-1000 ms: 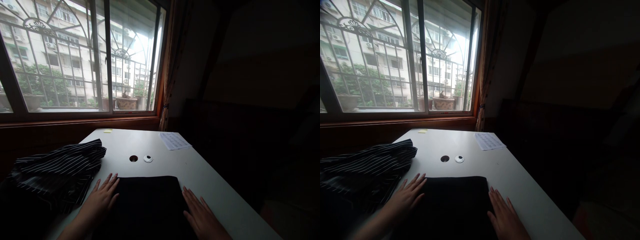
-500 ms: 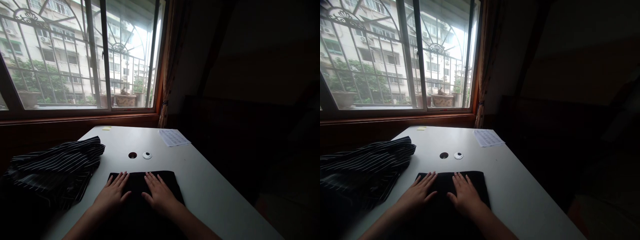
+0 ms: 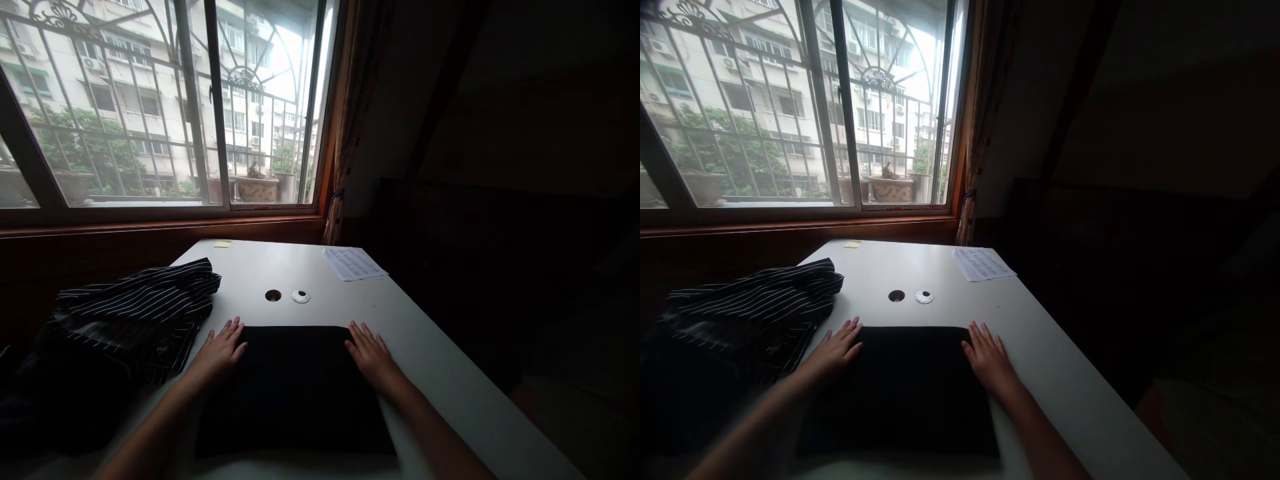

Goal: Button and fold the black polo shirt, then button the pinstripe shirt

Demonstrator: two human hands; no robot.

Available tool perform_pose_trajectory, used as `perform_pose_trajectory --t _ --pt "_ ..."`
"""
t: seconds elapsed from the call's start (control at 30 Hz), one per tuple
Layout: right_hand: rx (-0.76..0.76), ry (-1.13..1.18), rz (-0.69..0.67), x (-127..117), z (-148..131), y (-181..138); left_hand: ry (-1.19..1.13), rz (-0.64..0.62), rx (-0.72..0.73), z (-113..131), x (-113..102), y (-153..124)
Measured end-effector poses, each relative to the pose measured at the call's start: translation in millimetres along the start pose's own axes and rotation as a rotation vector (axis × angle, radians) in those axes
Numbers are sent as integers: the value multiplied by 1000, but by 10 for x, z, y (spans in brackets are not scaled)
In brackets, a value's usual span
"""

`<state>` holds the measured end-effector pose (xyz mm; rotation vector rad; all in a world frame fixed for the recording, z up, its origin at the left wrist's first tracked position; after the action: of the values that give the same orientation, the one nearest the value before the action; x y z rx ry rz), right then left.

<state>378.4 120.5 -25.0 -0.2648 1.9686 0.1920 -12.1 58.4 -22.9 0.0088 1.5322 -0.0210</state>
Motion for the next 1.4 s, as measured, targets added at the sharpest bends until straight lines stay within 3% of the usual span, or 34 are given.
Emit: perform_pose_trajectory --t 0.13,0.27,0.33,0.4,0.43,0.47,0.53,0.63,0.7,0.77,0.87,0.97,1.03,1.13,1.2,1.27,1.33,1.4 --pt "23 -27 128 -14 175 45 44 166 -31 -62 -154 -94" --pt "-122 42 224 -54 44 64 61 375 155 237 -323 -245" --pt "-242 101 181 -47 -101 43 36 337 371 535 -329 -329" --pt "-350 138 71 -14 -244 9 4 203 610 812 -278 -413" --pt "-383 143 15 5 -299 -9 -1 140 653 888 -248 -440" --pt "-396 141 -31 22 -338 -24 4 86 648 912 -218 -453" --pt "-385 132 -81 42 -372 -43 57 28 482 782 -177 -439" --pt "-350 127 -97 48 -361 -47 210 25 101 294 -179 -394" --pt "-341 126 -99 48 -351 -43 282 82 -34 0 -229 -378" --pt "-338 125 -99 50 -348 -37 285 182 -36 -122 -301 -372" --pt "-332 125 -101 53 -350 -32 174 269 159 83 -379 -394" --pt "-335 133 -102 49 -350 -32 36 167 496 542 -343 -468" --pt "-338 135 -104 41 -351 -36 1 85 595 742 -272 -507" --pt "-342 129 -103 25 -364 -47 91 54 401 647 -163 -464" --pt "-343 120 -97 19 -375 -54 193 69 162 369 -130 -404" --pt "-342 110 -93 21 -380 -57 266 109 14 83 -152 -365" --pt "-346 102 -88 24 -375 -54 296 192 -17 -81 -232 -354" --pt "-352 88 -79 19 -371 -50 282 296 20 -58 -344 -373"
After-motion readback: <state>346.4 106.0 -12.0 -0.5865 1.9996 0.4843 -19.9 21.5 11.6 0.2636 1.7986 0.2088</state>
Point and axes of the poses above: each hand's wrist, its own y-axis towards the middle knuckle, its own x-axis out of the palm, z = x × y, the point moved 3 cm from there along y, towards the middle knuckle, and after that the axes turned 12 degrees about y, right-handed, at the moved point
